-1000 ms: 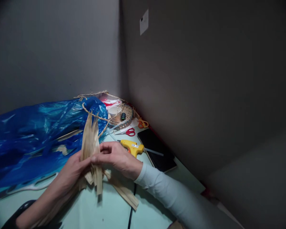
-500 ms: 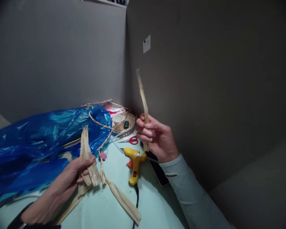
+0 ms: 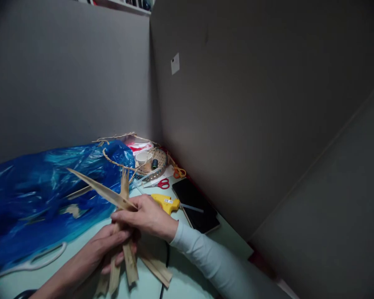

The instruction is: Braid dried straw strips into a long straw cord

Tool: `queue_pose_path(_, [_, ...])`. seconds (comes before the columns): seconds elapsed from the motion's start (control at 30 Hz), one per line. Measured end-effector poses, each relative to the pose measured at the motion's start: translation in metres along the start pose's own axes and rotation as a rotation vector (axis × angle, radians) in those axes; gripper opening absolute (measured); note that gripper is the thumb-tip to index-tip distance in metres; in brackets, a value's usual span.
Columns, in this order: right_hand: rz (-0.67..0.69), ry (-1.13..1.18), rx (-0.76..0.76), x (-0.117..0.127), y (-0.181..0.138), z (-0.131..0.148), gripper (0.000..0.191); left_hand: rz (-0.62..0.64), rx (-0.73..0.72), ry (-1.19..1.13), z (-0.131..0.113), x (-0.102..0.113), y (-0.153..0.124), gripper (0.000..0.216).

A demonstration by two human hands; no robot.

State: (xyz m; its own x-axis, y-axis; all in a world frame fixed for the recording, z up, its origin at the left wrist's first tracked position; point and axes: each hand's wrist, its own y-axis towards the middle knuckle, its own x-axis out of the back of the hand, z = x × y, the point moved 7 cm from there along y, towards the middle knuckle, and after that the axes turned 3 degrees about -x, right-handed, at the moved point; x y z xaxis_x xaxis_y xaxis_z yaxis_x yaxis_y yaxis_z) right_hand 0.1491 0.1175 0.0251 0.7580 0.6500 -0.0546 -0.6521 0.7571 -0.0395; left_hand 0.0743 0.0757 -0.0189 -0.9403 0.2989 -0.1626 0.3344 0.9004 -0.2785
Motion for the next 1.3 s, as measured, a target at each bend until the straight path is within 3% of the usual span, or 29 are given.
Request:
queue_pose_path(0.1, [-0.034, -0.015, 0.018, 0.016, -0.005, 0.013, 0.037, -0.001, 0.000, 0.009, -0.009, -0.001, -0.005, 0.040])
queue_pose_path(0.17, [-0.131, -0.089, 0.060, 0.038, -0.018, 0.033, 0.033, -0.078, -0.019, 0.057, -0.025, 0.009, -0.012, 0.041])
queue_pose_path(0.3, [-0.344, -0.412, 0.120, 0.086, -0.061, 0.085, 0.031, -0.237, -0.174, 0.252, -0.076, 0.040, -0.034, 0.041])
queue_pose_path(0.37, [-0.405, -0.713, 0.074, 0.103, -0.076, 0.101, 0.027, -0.333, -0.211, 0.302, -0.090, 0.060, -0.044, 0.041])
queue_pose_path(0.5, [-0.576, -1.411, -0.260, 0.131, -0.077, 0.090, 0.025, -0.501, -0.185, 0.478, -0.083, 0.093, -0.059, 0.040])
queue_pose_path(0.57, [-0.599, -1.524, -0.339, 0.135, -0.069, 0.073, 0.023, -0.499, -0.158, 0.650, -0.070, 0.102, -0.060, 0.042])
queue_pose_path(0.7, [-0.666, -1.579, -0.341, 0.131, -0.059, 0.059, 0.024, -0.461, -0.079, 0.910, -0.045, 0.111, -0.061, 0.042])
queue_pose_path(0.8, [-0.656, -1.489, -0.173, 0.117, -0.058, 0.069, 0.031, -0.423, -0.079, 1.008, -0.037, 0.107, -0.060, 0.035])
queue_pose_path(0.93, [-0.522, -1.157, 0.106, 0.088, -0.046, 0.080, 0.032, -0.348, -0.073, 1.099, -0.031, 0.092, -0.053, 0.032])
queue_pose_path(1.1, [-0.125, -0.487, 0.018, 0.041, -0.008, 0.041, 0.021, -0.335, -0.076, 1.178, -0.025, 0.073, -0.034, 0.031])
queue_pose_path(1.3, [0.093, -0.027, -0.083, 0.011, 0.013, 0.006, 0.017, -0.288, -0.123, 1.189, -0.017, 0.059, -0.014, 0.016])
